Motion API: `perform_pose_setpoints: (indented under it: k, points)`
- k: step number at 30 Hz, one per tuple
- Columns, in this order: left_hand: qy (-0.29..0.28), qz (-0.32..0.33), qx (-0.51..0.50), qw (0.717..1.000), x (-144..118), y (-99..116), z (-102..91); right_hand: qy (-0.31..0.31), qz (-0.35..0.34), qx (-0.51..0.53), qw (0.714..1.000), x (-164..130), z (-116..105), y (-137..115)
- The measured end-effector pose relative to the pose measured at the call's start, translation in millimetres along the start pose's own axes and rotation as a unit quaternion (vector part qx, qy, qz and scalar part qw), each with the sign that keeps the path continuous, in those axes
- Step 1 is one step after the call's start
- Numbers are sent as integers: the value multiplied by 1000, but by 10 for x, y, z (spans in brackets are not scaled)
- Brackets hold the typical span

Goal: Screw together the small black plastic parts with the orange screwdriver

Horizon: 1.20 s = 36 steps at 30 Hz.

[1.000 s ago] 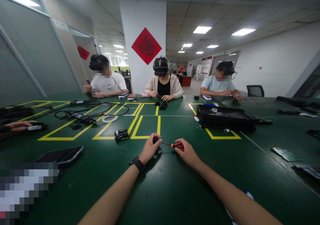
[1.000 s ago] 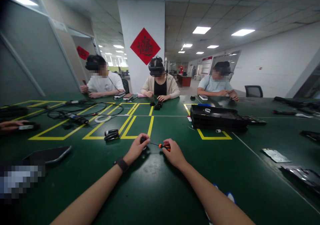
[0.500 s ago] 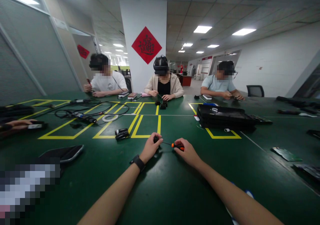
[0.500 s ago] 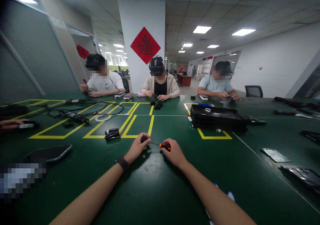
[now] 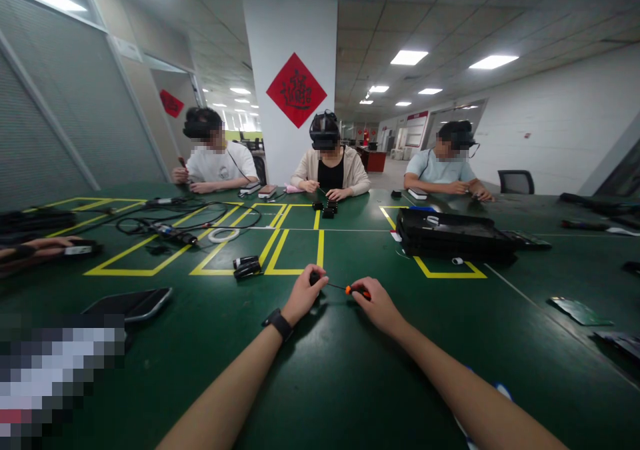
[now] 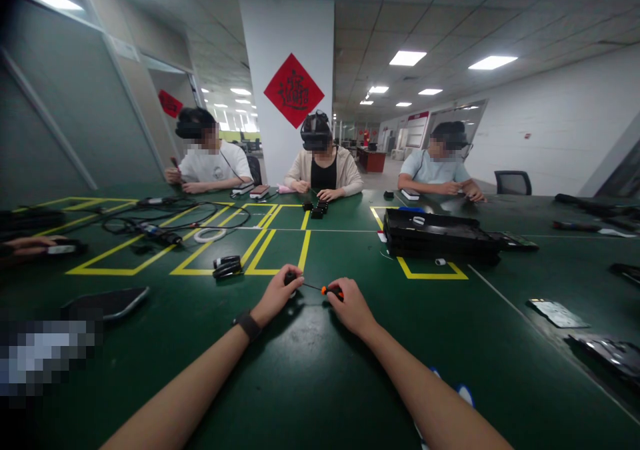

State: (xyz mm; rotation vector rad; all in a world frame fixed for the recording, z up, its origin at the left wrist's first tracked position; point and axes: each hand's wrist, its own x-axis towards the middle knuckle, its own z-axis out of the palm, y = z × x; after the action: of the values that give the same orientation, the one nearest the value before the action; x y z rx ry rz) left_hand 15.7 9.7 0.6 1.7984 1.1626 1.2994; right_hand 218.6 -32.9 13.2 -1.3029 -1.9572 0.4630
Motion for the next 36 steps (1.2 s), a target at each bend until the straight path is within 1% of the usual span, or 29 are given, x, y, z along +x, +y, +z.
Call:
perform_pose_setpoints:
  k: [5,9,17,20,25,30,36]
  points:
    - [-8,-32,-17,999,-6,19,0,-2,-11,-1,1000,2,-15,-5]
    - [-3,-13,-8,1000,2,2,3,3,-23,-1,1000,-2,-10,3]
    - [-10,-3,-15,1000,-1,-6,-1,-7,-18,-9,1000,16,25,41]
    - [-23,-5,-21,999,-9,15,0,-4,-16,2,1000,6,4,13]
    - [-24,-3,-10,1000,-18,40,-2,3,-13,1,1000,-3,-13,-4]
    - [-27,-5,-15,1000,-17,60,-5,-12,-15,-7,1000,5,-8,10]
    - [-35,-9,-21,999,-16,55,-14,-4,-11,-4,1000,2,-8,5]
